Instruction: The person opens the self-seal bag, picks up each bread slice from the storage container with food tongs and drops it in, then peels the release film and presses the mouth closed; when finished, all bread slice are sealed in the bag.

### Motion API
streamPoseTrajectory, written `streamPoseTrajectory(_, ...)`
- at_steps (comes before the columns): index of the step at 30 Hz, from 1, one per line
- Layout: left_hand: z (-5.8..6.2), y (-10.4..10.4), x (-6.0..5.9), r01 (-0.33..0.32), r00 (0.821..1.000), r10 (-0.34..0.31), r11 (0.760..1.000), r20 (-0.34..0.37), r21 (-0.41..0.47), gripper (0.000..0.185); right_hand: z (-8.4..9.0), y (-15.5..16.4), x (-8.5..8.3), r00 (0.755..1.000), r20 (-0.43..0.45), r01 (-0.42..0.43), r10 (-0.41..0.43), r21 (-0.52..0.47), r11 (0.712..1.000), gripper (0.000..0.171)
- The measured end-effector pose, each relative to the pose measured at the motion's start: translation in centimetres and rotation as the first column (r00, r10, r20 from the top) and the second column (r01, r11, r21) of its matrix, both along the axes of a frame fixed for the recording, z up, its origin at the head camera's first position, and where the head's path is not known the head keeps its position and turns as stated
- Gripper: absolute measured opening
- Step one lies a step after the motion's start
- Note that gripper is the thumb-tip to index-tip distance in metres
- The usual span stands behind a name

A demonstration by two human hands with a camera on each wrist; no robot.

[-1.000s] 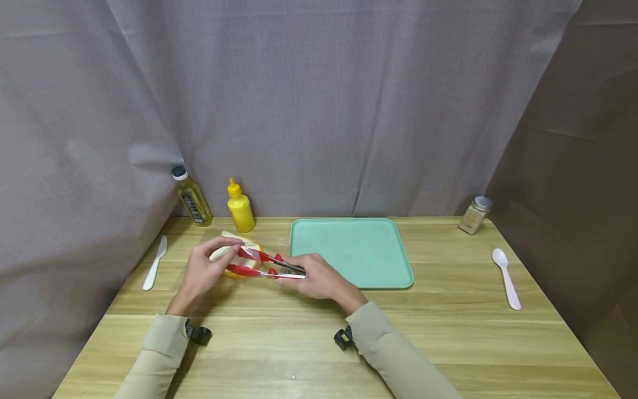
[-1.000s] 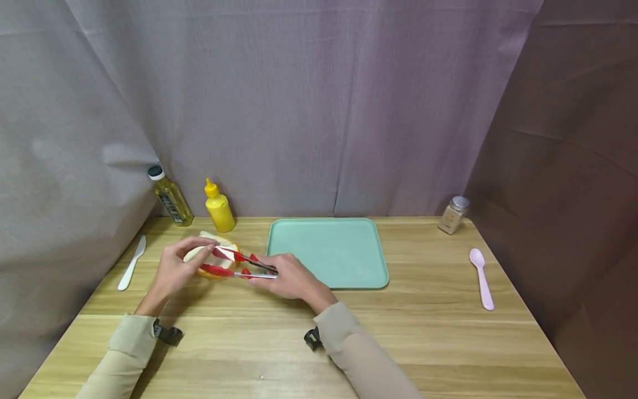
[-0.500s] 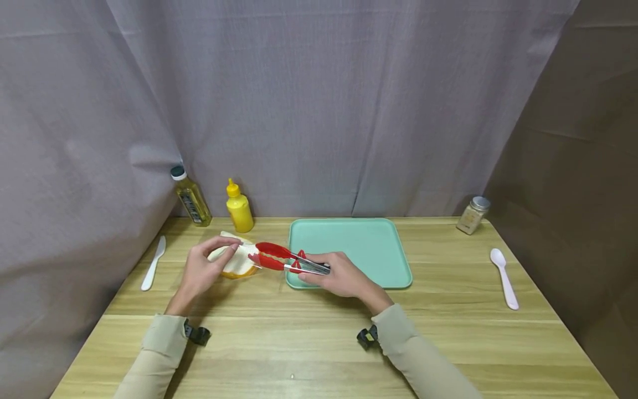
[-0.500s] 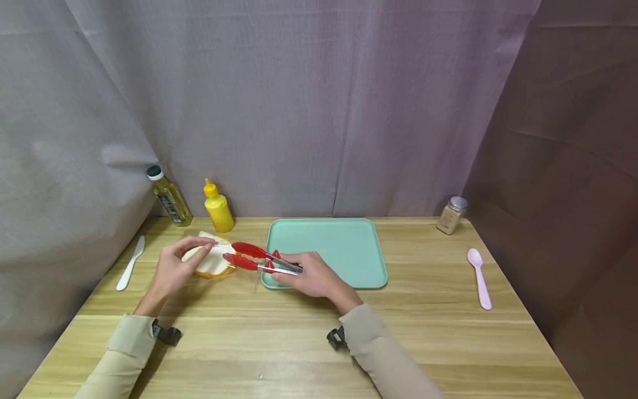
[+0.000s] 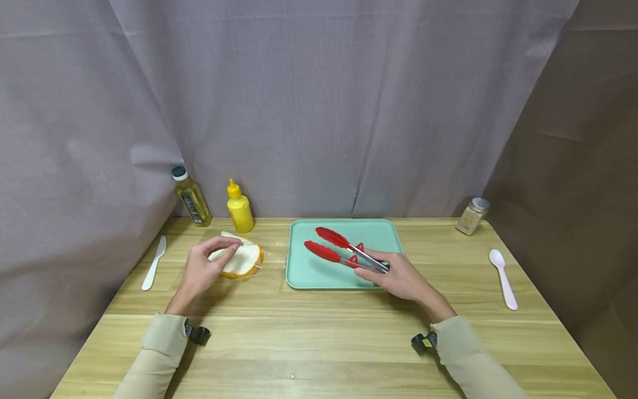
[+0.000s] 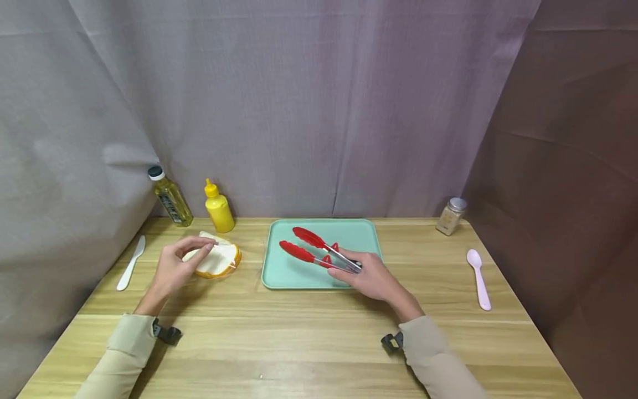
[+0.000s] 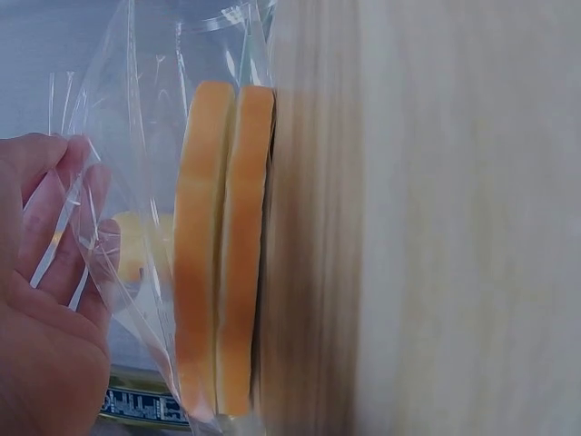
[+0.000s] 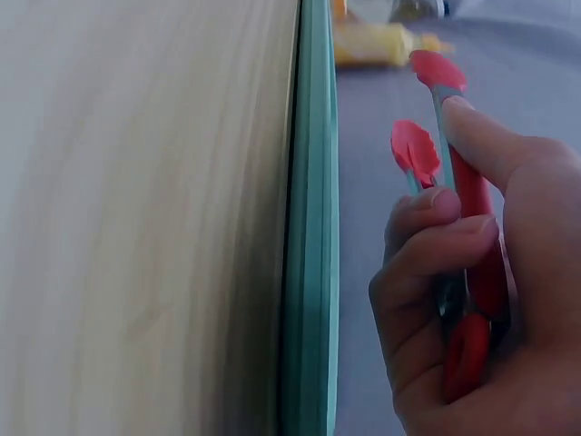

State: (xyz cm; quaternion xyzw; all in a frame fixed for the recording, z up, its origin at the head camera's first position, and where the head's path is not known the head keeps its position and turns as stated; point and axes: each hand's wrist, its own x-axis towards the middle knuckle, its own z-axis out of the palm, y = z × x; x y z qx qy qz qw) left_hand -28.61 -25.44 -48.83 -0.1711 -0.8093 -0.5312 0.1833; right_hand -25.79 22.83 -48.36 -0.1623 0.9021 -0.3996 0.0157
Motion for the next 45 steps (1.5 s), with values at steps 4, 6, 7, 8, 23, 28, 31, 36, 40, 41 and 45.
streamPoseTrajectory(4, 0.0, -0.1, 0.0, -0.003, 1.000, 0.003, 1.000, -0.006, -0.002, 0.013, -0.5, 3.6, -0.1, 0.991, -0.082, 0.106, -0.101, 0.056, 0.993, 0.078)
streamPoseTrajectory(6, -0.1, -0.1, 0.0, -0.005, 1.000, 0.005, 1.000, -0.009, 0.000, 0.013, -0.8, 5.4, -0.3, 0.982, -0.124, 0.157, -0.146, 0.088, 0.984, 0.080)
streamPoseTrajectory(7, -0.1, -0.1, 0.1, -0.003, 1.000, 0.003, 1.000, -0.011, 0.000, 0.013, -0.8, 6.2, -0.3, 0.978, -0.124, 0.178, -0.166, 0.092, 0.980, 0.081)
streamPoseTrajectory(8, 0.0, -0.1, 0.1, -0.001, 1.000, 0.001, 1.000, -0.011, 0.001, 0.013, -0.8, 7.0, -0.4, 0.974, -0.133, 0.199, -0.185, 0.099, 0.975, 0.083)
streamPoseTrajectory(23, 0.1, 0.0, 0.0, -0.008, 1.000, 0.008, 1.000, 0.014, -0.027, 0.012, -0.6, 14.1, 0.4, 0.889, -0.240, 0.432, -0.389, 0.159, 0.888, 0.056)
streamPoseTrajectory(28, 0.1, 0.0, 0.1, -0.006, 1.000, 0.006, 0.999, 0.023, -0.033, 0.012, -0.4, 15.3, 1.4, 0.882, -0.234, 0.458, -0.410, 0.217, 0.862, 0.062)
streamPoseTrajectory(31, 0.1, 0.0, 0.1, -0.004, 0.999, 0.005, 0.999, 0.032, -0.035, 0.012, -0.5, 15.8, 2.0, 0.886, -0.235, 0.452, -0.400, 0.240, 0.859, 0.064)
streamPoseTrajectory(36, 0.1, 0.1, 0.1, 0.006, 1.000, -0.005, 0.999, 0.031, -0.040, 0.013, -0.9, 16.6, 2.9, 0.891, -0.252, 0.436, -0.377, 0.254, 0.863, 0.052)
streamPoseTrajectory(40, 0.0, 0.1, 0.1, 0.008, 1.000, -0.007, 0.999, 0.029, -0.040, 0.013, -1.0, 16.8, 3.5, 0.899, -0.223, 0.428, -0.376, 0.273, 0.862, 0.052)
streamPoseTrajectory(41, 0.0, 0.1, 0.1, 0.008, 1.000, -0.007, 0.999, 0.029, -0.040, 0.013, -1.0, 16.8, 3.6, 0.902, -0.210, 0.426, -0.378, 0.277, 0.861, 0.053)
streamPoseTrajectory(45, 0.0, 0.2, 0.1, 0.025, 0.999, -0.024, 0.999, 0.025, -0.036, 0.013, -0.9, 17.1, 3.8, 0.909, -0.145, 0.417, -0.391, 0.310, 0.855, 0.058)
